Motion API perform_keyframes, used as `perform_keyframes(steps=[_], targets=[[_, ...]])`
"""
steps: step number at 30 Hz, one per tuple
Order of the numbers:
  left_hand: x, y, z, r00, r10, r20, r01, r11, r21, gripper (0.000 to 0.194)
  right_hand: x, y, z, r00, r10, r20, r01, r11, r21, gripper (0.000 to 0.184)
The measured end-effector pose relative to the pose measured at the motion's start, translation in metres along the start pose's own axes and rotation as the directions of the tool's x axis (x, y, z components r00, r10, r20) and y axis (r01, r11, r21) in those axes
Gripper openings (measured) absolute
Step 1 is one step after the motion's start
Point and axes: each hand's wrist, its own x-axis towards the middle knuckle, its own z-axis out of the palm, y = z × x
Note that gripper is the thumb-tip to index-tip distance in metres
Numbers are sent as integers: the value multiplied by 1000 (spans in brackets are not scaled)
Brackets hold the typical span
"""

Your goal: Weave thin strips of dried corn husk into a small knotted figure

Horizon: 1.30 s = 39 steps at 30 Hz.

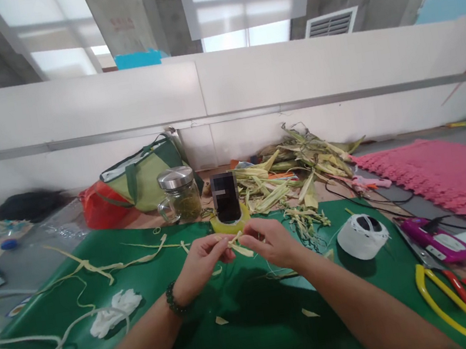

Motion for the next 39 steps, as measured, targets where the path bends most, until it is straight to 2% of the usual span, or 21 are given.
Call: perform_keyframes(steps=[3, 6, 9, 11, 13, 15, 16, 19, 22, 25, 29, 32, 35, 37, 39], targets=[[-4, 1, 1, 998, 66, 18, -68, 988, 137, 29, -1, -2, -1, 997, 49, 65, -51, 998, 30, 39], [-8, 2, 2, 992, 110, 64, -123, 962, 244, 26, -2, -6, 0, 983, 104, 152, -126, 981, 149, 38], [-9, 4, 5, 989, 118, 84, -136, 960, 243, 32, -1, -9, 0, 972, 58, 228, -107, 972, 209, 41], [-8, 4, 7, 994, 48, 94, -59, 991, 118, 33, -2, -12, 0, 979, 17, 204, -63, 974, 218, 43], [-5, 3, 8, 990, -68, 127, 72, 997, -26, 36, -3, -15, 1, 983, -5, 181, -33, 978, 205, 41], [-2, 2, 6, 979, -137, 153, 148, 987, -65, 43, -5, -17, 2, 980, -36, 193, 8, 990, 143, 36], [-2, 1, 5, 979, -134, 157, 142, 989, -43, 42, -5, -17, 3, 978, -55, 200, 37, 995, 93, 34], [-3, 1, 1, 987, -61, 151, 47, 995, 92, 31, -7, -14, 5, 981, -98, 169, 106, 993, -42, 31], [-7, 4, -2, 990, 38, 135, -77, 951, 299, 24, -8, -12, 3, 983, -104, 150, 112, 993, -47, 32], [-10, 9, -6, 972, 139, 189, -216, 847, 486, 23, -9, -12, -1, 980, -130, 151, 136, 990, -31, 30], [-9, 12, -12, 947, 129, 294, -277, 792, 545, 24, -9, -12, -4, 971, -157, 180, 160, 987, -2, 31], [-5, 10, -15, 950, 35, 311, -195, 844, 499, 22, -6, -10, -3, 975, -83, 208, 73, 996, 53, 35], [-1, 6, -15, 934, -81, 347, -48, 937, 347, 23, -4, -10, 0, 975, -16, 220, 5, 999, 50, 41], [0, 4, -14, 928, -100, 358, 3, 966, 260, 24, -3, -10, 2, 973, 24, 231, -37, 998, 50, 44], [0, 4, -13, 934, -89, 346, -4, 966, 259, 24, -3, -10, 4, 962, 57, 266, -85, 992, 93, 48]])
